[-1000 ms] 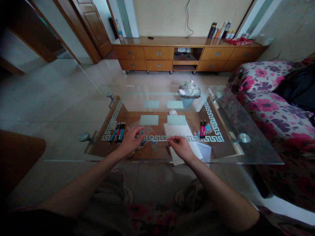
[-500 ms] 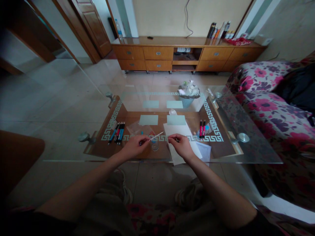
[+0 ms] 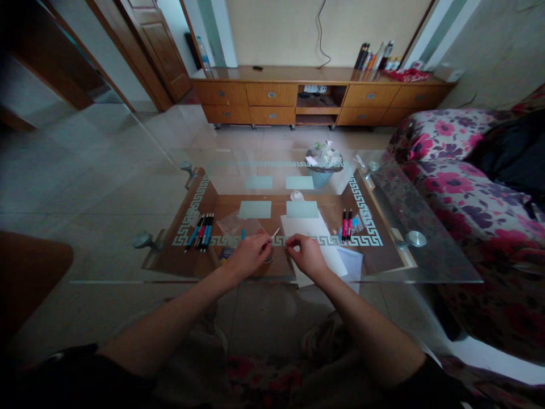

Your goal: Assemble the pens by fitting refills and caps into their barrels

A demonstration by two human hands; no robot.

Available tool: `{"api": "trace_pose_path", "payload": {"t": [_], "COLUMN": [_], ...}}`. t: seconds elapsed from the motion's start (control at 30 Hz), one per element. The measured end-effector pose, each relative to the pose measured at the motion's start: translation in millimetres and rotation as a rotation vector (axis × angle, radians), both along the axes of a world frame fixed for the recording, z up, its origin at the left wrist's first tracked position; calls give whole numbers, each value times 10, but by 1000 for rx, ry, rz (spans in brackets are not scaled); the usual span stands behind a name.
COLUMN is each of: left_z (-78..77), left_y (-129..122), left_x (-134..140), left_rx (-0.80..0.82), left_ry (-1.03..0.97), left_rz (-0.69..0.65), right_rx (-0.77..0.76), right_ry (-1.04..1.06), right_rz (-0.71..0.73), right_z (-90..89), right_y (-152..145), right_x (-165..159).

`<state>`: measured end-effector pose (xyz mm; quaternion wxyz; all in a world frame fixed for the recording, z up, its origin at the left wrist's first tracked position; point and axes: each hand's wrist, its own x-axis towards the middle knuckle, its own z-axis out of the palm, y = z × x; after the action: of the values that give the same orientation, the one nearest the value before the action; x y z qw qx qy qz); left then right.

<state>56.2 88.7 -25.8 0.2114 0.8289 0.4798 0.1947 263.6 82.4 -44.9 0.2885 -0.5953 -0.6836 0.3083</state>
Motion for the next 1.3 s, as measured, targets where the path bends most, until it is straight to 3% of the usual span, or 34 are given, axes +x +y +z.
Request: {"api": "trace_pose_path", "payload": {"t": [0.23,0.33,0.53,0.73,1.0,1.3], "left_z": [-66,-107,-116,-9,-38,-125], "left_y": [-129,-127,-124,-68,77,-11], "left_x": [294,286,168,-75,-544,-744], "left_rx": [-41,-45,-15,126,168,88], "left_ry": [172,184,159,121,117,162], "left_rz": [-142,-175,-198,-68,158,170], "right_rx": [109,95,19,192,127,159], "right_ry": [-138,-153,-75,-182,-149,-190], "right_rz": [77,86,-37,-17,73,76], "right_z": [-110,-90,-51,-117,-114,-103], "right_y": [-9,-11,27,20,48,58], "right_x": [104,114,148,195,208,171]}}
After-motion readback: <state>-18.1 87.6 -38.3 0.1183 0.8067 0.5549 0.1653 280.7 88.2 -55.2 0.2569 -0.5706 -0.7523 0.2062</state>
